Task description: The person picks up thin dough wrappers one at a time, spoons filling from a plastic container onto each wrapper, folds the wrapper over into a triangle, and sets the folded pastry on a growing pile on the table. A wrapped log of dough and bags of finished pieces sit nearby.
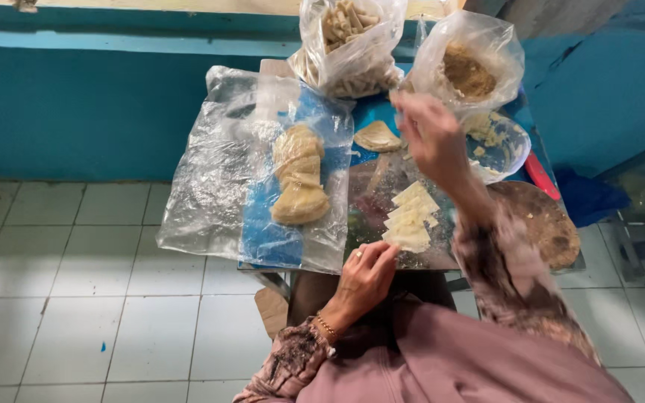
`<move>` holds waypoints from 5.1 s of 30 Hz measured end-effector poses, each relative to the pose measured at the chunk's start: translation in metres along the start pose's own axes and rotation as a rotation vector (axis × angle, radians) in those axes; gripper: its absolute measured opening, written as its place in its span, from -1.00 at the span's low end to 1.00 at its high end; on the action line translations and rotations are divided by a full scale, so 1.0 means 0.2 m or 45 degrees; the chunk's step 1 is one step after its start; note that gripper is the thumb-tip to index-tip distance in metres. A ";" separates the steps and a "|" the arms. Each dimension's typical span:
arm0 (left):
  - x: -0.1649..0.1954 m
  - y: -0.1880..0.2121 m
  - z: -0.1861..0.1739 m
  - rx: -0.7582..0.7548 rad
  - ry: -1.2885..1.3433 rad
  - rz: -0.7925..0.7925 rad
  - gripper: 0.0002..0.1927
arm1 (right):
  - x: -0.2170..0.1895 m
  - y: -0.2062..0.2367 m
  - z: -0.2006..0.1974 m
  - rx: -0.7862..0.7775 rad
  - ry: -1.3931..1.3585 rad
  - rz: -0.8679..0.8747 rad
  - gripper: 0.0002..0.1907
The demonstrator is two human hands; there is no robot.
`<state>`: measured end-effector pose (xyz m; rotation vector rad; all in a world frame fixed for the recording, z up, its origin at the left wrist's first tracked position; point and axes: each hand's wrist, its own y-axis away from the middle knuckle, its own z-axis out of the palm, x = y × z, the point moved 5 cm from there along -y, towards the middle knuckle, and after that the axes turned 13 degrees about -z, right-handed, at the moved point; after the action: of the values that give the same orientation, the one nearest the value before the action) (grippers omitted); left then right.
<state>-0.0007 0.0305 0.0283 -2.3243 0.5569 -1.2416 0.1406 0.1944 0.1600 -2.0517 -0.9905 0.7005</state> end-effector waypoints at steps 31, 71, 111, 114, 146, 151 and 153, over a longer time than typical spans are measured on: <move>0.03 -0.14 0.03 -0.153 -0.212 0.064 -0.74 | 0.41 0.68 -0.42 -0.521 0.650 0.221 -0.82; 0.04 -0.12 0.01 -0.135 -0.264 0.043 -0.84 | -0.19 0.79 -0.24 -0.613 0.242 -0.015 -0.49; 0.01 -0.15 0.02 -0.183 -0.210 0.025 -0.81 | 1.58 0.20 0.08 -0.759 0.993 0.556 -0.78; 0.01 -0.15 0.02 -0.193 -0.206 0.032 -0.79 | 1.56 0.27 0.10 -0.868 0.847 0.535 -0.76; 0.03 -0.18 0.05 -0.195 -0.183 -0.018 -0.70 | -0.31 0.83 -0.24 -0.319 0.290 0.393 -0.87; 0.03 -0.17 0.09 -0.220 -0.358 0.048 -0.66 | -0.35 0.81 -0.24 -0.358 0.389 0.239 -0.79; 0.02 -0.16 0.09 -0.235 -0.357 0.040 -0.67 | -0.35 0.81 -0.25 -0.368 0.418 0.231 -0.77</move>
<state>0.0219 0.0583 0.0393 -2.5742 0.6281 -0.8593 0.2059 0.0491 0.0690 -2.4342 -0.7561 0.3028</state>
